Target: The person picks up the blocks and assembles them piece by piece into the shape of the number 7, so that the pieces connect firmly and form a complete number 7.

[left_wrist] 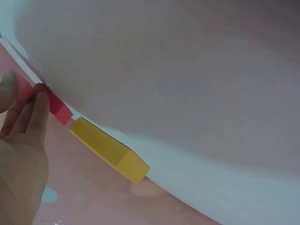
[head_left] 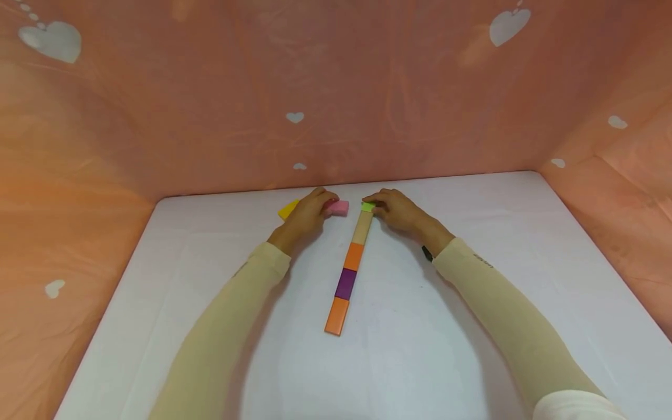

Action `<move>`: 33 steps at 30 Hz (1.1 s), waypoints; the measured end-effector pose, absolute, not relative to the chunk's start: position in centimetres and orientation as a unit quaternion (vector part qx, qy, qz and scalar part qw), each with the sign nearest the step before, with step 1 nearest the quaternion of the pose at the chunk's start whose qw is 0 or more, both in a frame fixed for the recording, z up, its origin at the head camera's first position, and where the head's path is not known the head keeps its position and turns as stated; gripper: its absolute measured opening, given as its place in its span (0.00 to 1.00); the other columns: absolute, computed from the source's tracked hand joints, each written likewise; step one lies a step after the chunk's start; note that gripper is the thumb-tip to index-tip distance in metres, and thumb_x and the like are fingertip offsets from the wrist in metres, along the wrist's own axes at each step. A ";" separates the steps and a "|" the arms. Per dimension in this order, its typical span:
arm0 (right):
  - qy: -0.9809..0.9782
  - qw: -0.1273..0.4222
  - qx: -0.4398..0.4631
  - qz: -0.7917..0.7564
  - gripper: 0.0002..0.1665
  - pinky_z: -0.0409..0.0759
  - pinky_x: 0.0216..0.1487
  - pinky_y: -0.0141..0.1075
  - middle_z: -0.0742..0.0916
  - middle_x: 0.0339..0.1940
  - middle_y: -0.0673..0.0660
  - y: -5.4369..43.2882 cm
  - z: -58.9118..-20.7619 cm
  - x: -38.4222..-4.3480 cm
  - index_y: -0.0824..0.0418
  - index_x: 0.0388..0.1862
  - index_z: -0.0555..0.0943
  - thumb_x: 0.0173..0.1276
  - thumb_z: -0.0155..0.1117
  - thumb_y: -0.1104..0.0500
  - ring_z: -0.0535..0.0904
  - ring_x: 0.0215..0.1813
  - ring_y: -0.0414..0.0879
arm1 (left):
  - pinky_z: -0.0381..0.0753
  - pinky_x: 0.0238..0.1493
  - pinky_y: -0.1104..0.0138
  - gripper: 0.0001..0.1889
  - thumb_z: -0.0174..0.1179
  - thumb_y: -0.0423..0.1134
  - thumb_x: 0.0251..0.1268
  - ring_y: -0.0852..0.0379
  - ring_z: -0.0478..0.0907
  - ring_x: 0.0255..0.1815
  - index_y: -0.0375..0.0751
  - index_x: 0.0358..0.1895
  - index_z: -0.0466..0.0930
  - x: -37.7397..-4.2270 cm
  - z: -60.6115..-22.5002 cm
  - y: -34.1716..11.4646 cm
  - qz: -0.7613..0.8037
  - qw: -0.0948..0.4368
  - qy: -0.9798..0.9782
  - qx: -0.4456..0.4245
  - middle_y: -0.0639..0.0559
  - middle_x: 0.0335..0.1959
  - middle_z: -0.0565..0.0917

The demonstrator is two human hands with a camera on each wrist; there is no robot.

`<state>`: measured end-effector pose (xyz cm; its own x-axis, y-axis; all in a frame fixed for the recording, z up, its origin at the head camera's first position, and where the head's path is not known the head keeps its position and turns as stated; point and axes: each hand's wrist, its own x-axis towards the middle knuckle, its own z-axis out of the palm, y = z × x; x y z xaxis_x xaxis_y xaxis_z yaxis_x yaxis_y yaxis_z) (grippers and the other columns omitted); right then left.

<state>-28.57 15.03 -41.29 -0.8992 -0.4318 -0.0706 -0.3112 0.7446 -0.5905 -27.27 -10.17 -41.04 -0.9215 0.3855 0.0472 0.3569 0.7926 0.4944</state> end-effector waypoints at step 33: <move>0.924 0.085 -0.214 -0.305 0.21 0.70 0.71 0.49 0.83 0.59 0.56 15.5 -41.4 -28.6 0.56 0.66 0.77 0.76 0.56 0.61 0.74 0.62 0.52 | 0.73 0.69 0.63 0.20 0.59 0.36 0.72 0.53 0.74 0.58 0.39 0.65 0.76 -28.0 -41.1 -6.8 0.226 0.042 0.956 0.184 0.49 0.57 0.75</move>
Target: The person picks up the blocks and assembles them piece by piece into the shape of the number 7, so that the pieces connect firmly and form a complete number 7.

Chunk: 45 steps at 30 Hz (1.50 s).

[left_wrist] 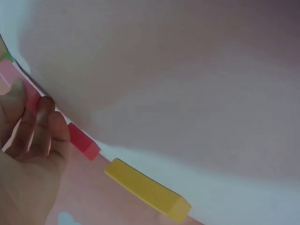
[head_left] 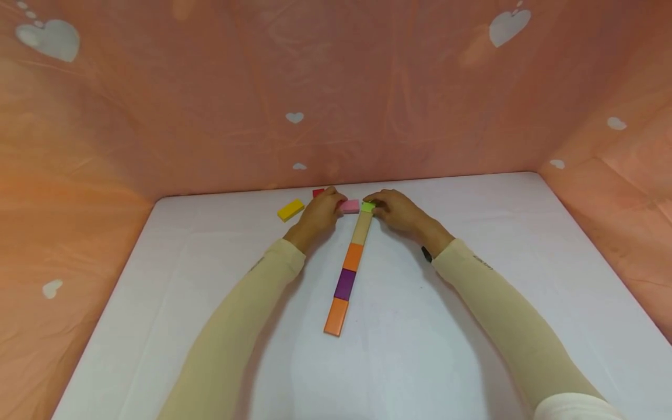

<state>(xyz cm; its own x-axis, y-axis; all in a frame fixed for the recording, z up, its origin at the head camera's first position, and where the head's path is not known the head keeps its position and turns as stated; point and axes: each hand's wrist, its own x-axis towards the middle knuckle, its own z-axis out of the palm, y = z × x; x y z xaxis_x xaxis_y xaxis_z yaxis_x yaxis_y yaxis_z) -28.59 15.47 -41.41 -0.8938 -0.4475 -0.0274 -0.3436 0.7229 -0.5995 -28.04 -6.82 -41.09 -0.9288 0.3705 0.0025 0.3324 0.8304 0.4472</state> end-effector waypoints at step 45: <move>0.927 0.092 -0.191 -0.310 0.21 0.71 0.70 0.49 0.83 0.57 0.54 15.6 -41.3 -28.4 0.53 0.65 0.79 0.75 0.57 0.60 0.75 0.59 0.51 | 0.78 0.63 0.65 0.23 0.61 0.39 0.69 0.54 0.73 0.54 0.46 0.67 0.76 -27.8 -41.1 -6.3 0.213 0.042 0.960 0.177 0.50 0.54 0.74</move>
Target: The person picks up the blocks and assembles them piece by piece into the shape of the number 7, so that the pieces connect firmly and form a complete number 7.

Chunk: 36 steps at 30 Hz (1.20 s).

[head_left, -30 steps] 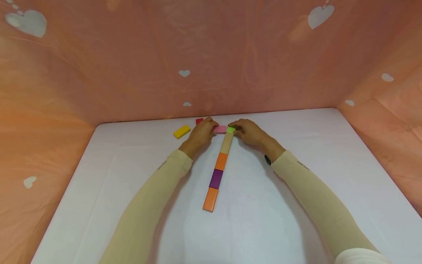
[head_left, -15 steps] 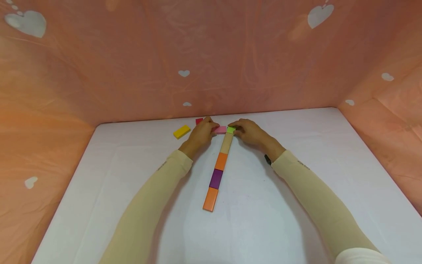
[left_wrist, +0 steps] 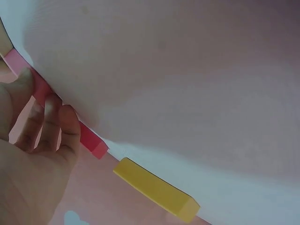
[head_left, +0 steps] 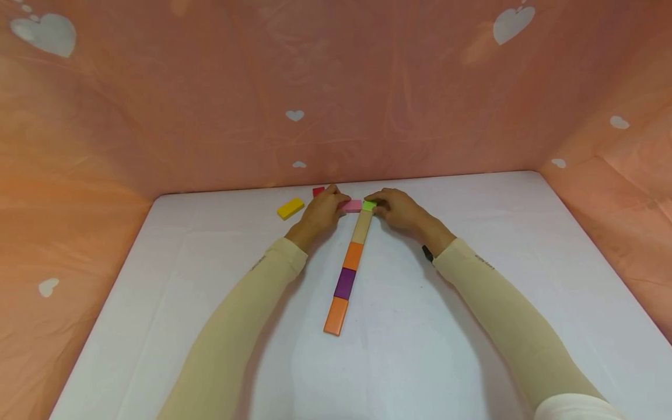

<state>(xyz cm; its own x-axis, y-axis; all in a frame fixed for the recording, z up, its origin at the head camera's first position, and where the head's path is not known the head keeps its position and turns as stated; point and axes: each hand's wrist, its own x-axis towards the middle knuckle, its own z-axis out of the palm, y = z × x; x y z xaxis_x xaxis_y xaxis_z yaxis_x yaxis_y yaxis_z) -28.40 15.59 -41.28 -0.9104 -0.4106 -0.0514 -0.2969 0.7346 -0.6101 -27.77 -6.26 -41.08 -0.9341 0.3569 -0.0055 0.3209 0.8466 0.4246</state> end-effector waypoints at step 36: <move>0.920 0.097 -0.206 -0.319 0.21 0.71 0.70 0.49 0.82 0.61 0.58 15.1 -41.0 -28.8 0.57 0.66 0.78 0.75 0.57 0.61 0.75 0.61 0.52 | 0.74 0.67 0.57 0.28 0.64 0.43 0.68 0.53 0.71 0.61 0.53 0.70 0.71 -27.5 -40.8 -10.4 0.245 -0.019 0.947 0.206 0.52 0.62 0.72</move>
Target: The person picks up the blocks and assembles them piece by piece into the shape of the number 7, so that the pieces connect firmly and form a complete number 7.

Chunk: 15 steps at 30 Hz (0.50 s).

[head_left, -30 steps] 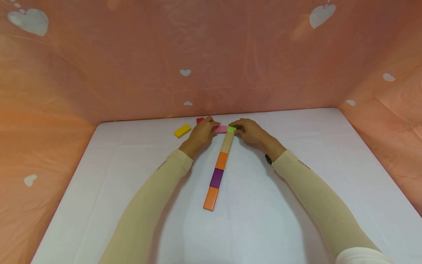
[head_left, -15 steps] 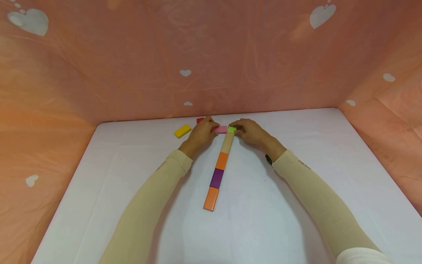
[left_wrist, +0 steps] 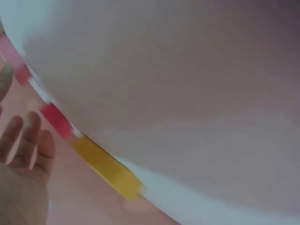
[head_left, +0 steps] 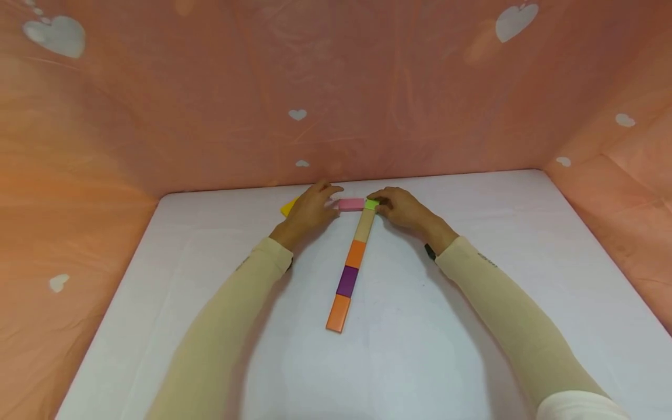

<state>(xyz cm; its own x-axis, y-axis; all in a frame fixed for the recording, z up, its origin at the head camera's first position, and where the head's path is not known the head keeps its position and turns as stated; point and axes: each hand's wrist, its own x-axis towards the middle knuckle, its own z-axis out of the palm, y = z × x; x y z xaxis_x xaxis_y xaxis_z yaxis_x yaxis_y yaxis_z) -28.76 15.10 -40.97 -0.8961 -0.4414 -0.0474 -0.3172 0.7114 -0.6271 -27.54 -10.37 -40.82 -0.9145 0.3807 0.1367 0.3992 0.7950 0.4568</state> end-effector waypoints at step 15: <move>0.921 0.110 -0.190 -0.323 0.22 0.68 0.74 0.51 0.81 0.63 0.56 15.6 -41.3 -28.6 0.54 0.67 0.77 0.76 0.56 0.60 0.73 0.65 0.53 | 0.70 0.70 0.51 0.30 0.67 0.49 0.64 0.48 0.70 0.65 0.52 0.70 0.72 -27.2 -41.9 -18.2 -0.235 0.031 -0.959 -0.154 0.50 0.70 0.68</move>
<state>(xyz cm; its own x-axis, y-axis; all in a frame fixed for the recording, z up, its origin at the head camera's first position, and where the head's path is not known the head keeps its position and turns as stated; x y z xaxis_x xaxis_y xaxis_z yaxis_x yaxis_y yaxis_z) -28.62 15.59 -41.34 -0.9041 -0.4200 -0.0793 -0.2781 0.7189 -0.6371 -27.17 -18.25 -41.85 -0.9507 0.2807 0.1316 0.3098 0.8426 0.4406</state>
